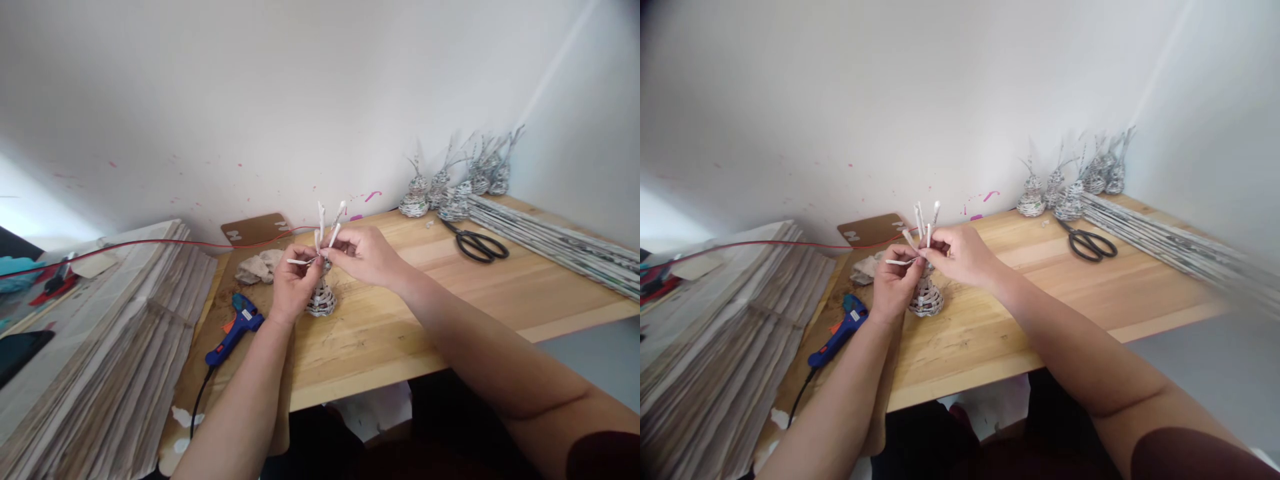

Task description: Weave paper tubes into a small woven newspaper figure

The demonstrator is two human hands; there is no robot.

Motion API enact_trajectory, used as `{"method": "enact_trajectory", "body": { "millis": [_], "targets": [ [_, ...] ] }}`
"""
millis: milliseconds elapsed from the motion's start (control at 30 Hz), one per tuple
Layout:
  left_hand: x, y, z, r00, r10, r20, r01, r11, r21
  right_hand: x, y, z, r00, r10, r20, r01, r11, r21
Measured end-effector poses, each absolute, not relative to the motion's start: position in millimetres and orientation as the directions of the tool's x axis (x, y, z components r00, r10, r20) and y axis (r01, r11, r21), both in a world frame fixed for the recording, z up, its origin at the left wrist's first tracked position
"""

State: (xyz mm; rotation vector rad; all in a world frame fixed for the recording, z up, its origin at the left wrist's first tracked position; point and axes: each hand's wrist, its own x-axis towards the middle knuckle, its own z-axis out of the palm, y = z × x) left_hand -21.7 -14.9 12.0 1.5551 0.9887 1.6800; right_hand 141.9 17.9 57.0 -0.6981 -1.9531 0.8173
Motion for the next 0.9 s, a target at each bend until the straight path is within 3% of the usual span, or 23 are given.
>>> {"method": "enact_trajectory", "body": {
  "millis": [200,433,733,900],
  "targets": [
    [-24,-15,9,-0.100,0.861,0.499,0.036,-0.498,0.866,143,16,59,-0.511,0.567,0.646,0.161,0.801,-0.576],
    [-26,-15,10,-0.060,0.844,0.533,0.058,-0.530,0.846,149,24,58,-0.482,0.705,0.520,0.146,0.650,-0.746],
    [-25,-16,8,-0.013,0.851,0.525,0.016,-0.524,0.851,155,24,64,-0.556,0.668,0.494,0.273,0.708,-0.651],
    [-27,-14,5,-0.051,0.834,0.550,0.035,-0.549,0.835,145,18,59,-0.413,0.752,0.514,0.160,0.615,-0.772]
  ]
}}
